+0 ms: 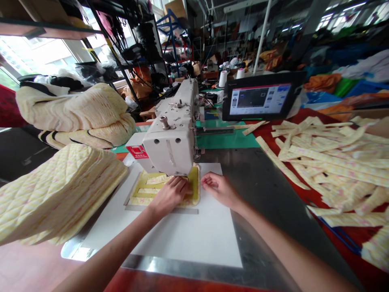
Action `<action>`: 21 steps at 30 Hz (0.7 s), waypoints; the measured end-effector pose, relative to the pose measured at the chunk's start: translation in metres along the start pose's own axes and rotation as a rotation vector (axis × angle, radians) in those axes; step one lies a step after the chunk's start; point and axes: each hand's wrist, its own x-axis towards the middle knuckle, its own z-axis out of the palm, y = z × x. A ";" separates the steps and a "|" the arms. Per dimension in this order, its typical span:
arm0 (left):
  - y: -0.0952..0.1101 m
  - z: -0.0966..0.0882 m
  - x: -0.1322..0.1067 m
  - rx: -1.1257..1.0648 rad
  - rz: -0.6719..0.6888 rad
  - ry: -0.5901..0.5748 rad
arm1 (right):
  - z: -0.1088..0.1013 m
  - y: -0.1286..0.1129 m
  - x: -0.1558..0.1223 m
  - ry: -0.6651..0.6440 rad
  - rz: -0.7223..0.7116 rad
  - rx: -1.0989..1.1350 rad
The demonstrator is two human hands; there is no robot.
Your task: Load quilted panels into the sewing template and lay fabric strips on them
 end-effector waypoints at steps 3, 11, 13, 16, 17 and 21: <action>-0.002 0.003 -0.004 -0.089 -0.060 -0.003 | 0.000 -0.002 0.001 -0.006 0.002 -0.011; -0.008 0.021 -0.016 -0.435 -0.217 0.110 | 0.005 -0.005 -0.002 0.006 -0.050 -0.133; -0.006 0.021 -0.018 -0.517 -0.262 0.131 | 0.009 -0.006 -0.003 0.030 -0.095 -0.262; -0.004 0.018 -0.022 -0.561 -0.272 0.143 | 0.017 -0.006 -0.001 0.048 -0.207 -0.500; -0.004 0.017 -0.023 -0.555 -0.267 0.142 | 0.020 -0.006 0.000 0.040 -0.248 -0.576; -0.002 0.016 -0.030 -0.534 -0.263 0.095 | 0.029 -0.005 0.002 -0.022 -0.336 -0.867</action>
